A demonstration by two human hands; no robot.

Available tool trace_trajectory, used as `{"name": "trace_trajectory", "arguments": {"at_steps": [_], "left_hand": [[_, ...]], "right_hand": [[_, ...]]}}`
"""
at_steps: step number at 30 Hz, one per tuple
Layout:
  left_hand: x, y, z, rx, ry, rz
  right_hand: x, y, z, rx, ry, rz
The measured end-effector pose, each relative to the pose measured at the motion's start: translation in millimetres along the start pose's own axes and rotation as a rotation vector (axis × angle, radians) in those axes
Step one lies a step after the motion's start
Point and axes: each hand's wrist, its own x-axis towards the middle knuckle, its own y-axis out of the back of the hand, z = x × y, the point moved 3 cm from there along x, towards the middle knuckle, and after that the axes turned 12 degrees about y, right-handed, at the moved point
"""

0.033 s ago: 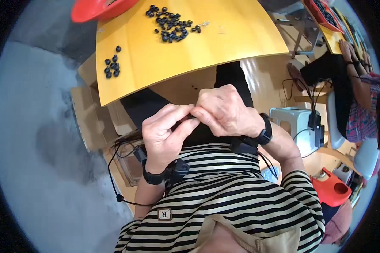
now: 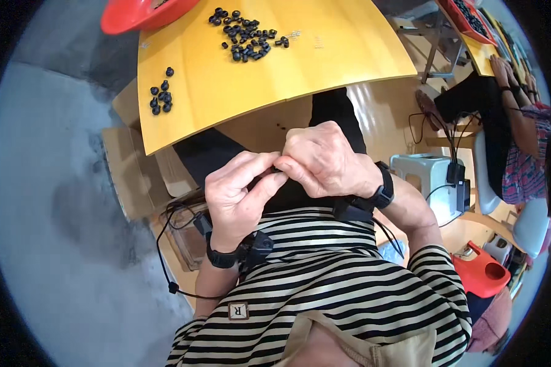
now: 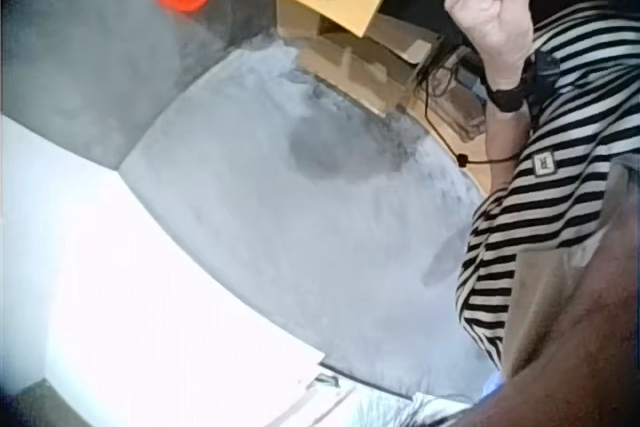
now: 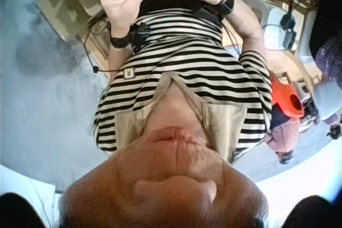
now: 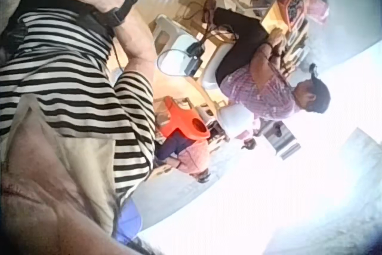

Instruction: Manually assemble small black plastic circular components.

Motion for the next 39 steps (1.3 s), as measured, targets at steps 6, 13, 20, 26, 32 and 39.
{"name": "trace_trajectory", "arguments": {"at_steps": [6,13,20,26,32,39], "left_hand": [[0.7,0.3,-3.5,-0.120,0.070,-0.097],[2.3,0.4,-15.9,-0.259,0.166,-0.156],[0.7,-2.2,-6.8,-0.146,-0.139,0.063],[3.5,0.1,-8.7,0.042,-0.247,0.078],[4.5,-4.7,-2.9,0.035,-0.276,0.100],[3.5,-7.0,-1.0,0.040,-0.297,0.123]], "right_hand": [[1.3,5.1,-1.8,-0.051,0.129,0.017],[0.4,4.1,3.2,0.020,0.114,0.005],[-26.3,-27.7,12.6,1.185,-0.675,0.320],[-31.1,-36.9,8.6,1.412,-0.699,0.369],[-29.0,-38.0,8.3,1.475,-0.668,0.372],[-24.0,-33.3,-0.5,1.431,-0.682,0.413]]}}
